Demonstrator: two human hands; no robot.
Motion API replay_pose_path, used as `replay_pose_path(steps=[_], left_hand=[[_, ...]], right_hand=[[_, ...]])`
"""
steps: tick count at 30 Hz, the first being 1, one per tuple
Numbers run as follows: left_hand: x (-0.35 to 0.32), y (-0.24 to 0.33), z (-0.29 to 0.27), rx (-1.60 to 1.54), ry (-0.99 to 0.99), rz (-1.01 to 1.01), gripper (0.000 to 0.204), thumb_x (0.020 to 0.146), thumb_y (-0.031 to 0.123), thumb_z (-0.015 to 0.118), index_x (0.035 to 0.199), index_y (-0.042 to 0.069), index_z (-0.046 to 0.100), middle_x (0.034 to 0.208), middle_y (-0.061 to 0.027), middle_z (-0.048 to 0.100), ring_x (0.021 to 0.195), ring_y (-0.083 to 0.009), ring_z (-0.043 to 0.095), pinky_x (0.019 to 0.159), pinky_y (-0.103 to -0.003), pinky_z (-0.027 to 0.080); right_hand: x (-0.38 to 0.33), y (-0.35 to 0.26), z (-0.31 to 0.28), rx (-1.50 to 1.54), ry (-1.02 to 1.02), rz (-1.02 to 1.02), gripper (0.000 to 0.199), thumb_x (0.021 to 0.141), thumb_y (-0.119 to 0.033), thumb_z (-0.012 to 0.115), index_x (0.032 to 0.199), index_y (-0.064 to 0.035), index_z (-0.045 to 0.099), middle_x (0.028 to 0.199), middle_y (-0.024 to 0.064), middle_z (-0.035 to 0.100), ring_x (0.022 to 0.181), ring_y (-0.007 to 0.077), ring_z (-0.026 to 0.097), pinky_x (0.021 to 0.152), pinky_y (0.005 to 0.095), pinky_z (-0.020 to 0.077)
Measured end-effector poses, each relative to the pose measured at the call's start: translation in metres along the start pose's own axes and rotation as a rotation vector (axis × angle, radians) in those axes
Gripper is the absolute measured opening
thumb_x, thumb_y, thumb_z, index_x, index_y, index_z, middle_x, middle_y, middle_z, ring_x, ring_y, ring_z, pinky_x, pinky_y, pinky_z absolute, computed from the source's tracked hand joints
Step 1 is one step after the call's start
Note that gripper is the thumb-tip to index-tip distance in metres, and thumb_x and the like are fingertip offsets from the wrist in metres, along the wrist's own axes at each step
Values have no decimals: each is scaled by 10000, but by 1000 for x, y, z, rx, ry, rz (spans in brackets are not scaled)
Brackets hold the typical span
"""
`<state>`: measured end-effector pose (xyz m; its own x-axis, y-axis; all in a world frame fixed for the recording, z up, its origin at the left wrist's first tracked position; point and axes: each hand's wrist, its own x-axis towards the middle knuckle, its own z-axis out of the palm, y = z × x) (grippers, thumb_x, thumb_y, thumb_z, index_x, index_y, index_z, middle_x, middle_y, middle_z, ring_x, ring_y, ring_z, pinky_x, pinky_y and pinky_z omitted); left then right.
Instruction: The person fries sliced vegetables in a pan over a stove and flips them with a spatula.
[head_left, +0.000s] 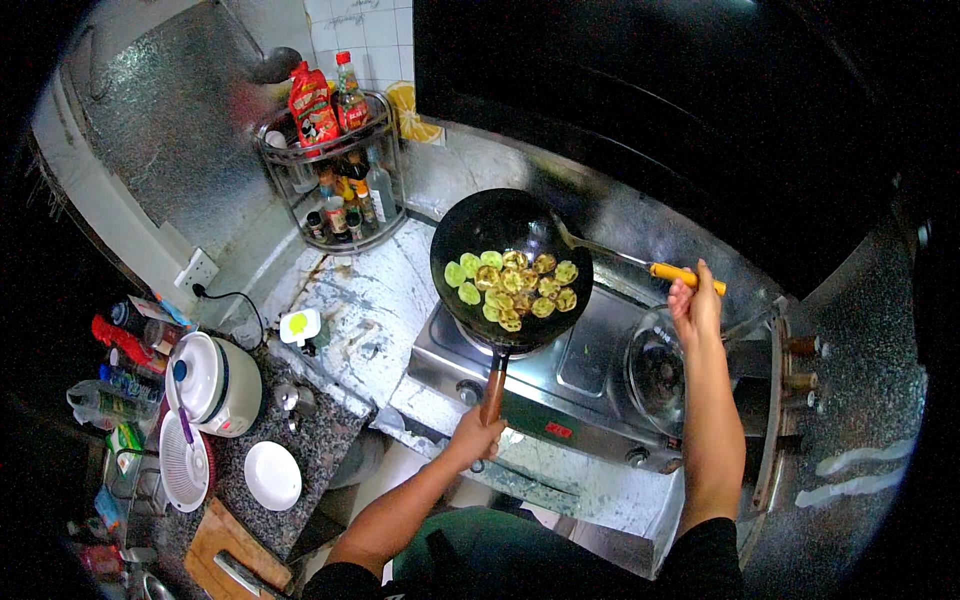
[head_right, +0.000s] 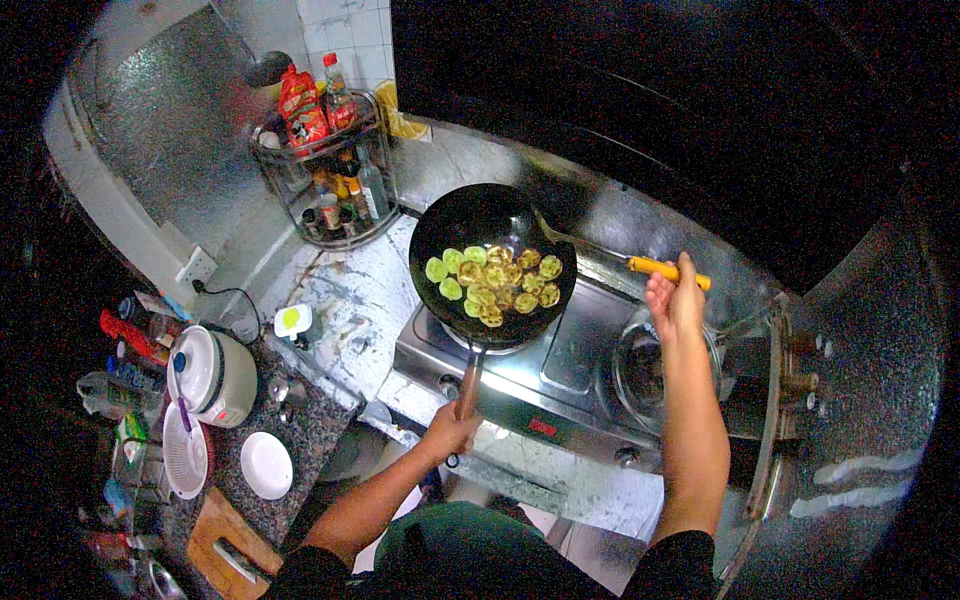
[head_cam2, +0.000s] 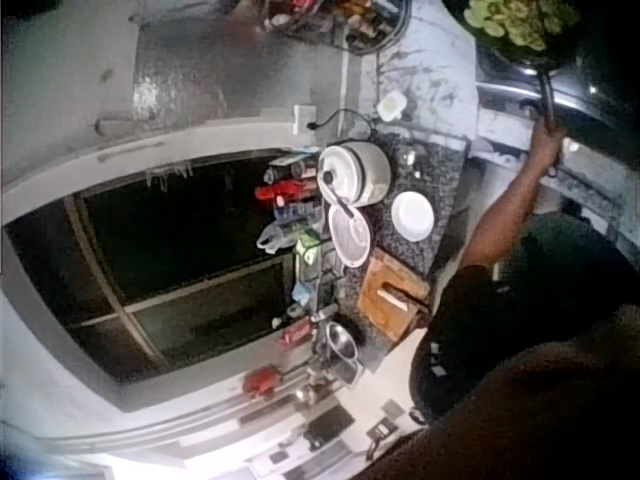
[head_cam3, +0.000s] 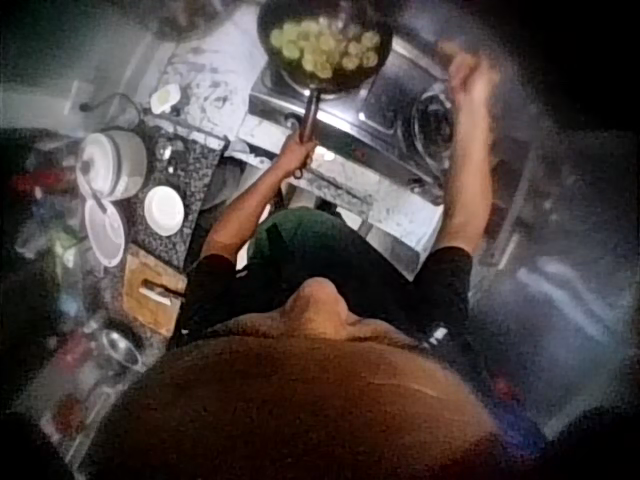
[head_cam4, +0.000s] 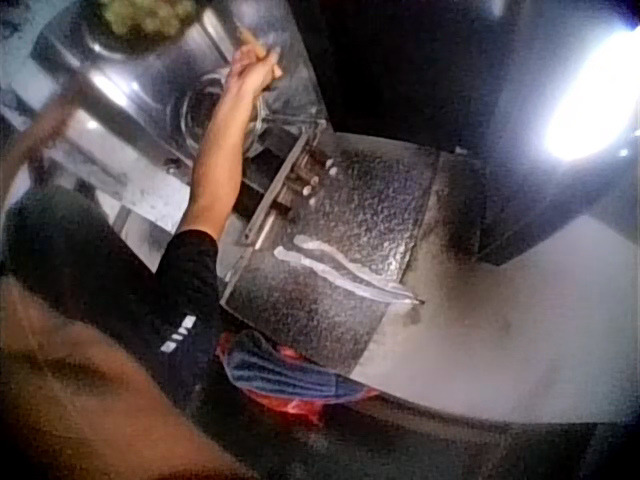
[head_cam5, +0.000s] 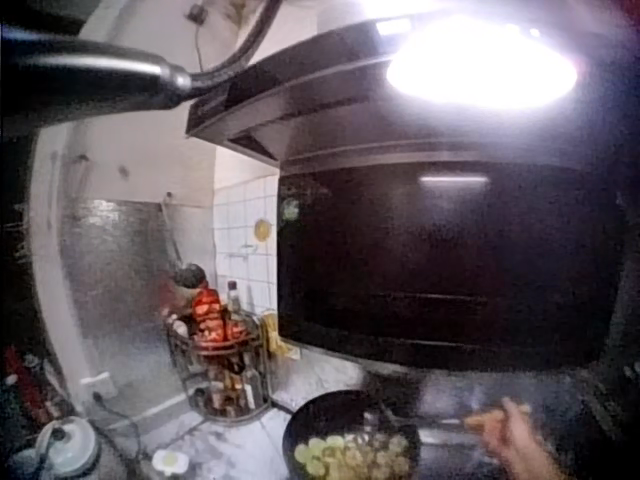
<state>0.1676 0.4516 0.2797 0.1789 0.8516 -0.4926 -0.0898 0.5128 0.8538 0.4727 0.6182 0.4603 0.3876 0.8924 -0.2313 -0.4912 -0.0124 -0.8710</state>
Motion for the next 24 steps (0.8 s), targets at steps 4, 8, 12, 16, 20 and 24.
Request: replay_pose_path(steps=[4, 8, 12, 16, 20, 24], left_hand=[[0, -1, -2, -34, -44, 5, 201, 795, 126, 581, 876, 56, 411, 583, -24, 462, 420, -123, 477, 362, -284, 410], [2, -3, -2, -83, -59, 14, 199, 795, 123, 578, 871, 58, 406, 579, -23, 466, 418, -123, 476, 357, -284, 400], [1, -1, 0, -78, -53, 2, 206, 794, 121, 582, 877, 56, 405, 581, -25, 468, 412, -122, 471, 355, -284, 397], [6, -9, -3, -45, -40, 4, 213, 793, 126, 586, 877, 55, 404, 579, -25, 467, 407, -119, 468, 352, -282, 395], [5, -8, -4, -29, -42, 29, 211, 794, 132, 586, 859, 56, 400, 573, -25, 468, 407, -118, 471, 348, -280, 391], [4, -5, -2, 17, -23, 48, 195, 795, 130, 579, 834, 56, 402, 567, -24, 466, 404, -118, 474, 342, -279, 384]], right_hand=[[-44, 1, 5, -431, -175, -213, 310, 884, -353, 478, 946, -51, 503, 623, 73, 566, 445, 128, 538, 389, 220, 445], [-71, 22, -8, -671, -422, -234, 132, 884, -179, 513, 922, -53, 514, 686, 59, 574, 562, 132, 582, 499, 248, 502], [-84, 36, -3, -836, -423, -300, 102, 861, -118, 544, 879, -20, 568, 701, 35, 573, 596, 95, 568, 520, 242, 510], [-83, 41, 4, -893, -450, -339, 111, 863, -119, 544, 874, -11, 564, 657, 29, 566, 567, 90, 558, 511, 236, 499], [-82, 42, 5, -886, -455, -316, 141, 873, -162, 533, 899, -24, 547, 645, 38, 566, 546, 100, 555, 504, 226, 463], [-82, 43, 4, -873, -481, -321, 156, 880, -187, 523, 914, -35, 539, 644, 50, 570, 537, 111, 559, 500, 224, 450]])
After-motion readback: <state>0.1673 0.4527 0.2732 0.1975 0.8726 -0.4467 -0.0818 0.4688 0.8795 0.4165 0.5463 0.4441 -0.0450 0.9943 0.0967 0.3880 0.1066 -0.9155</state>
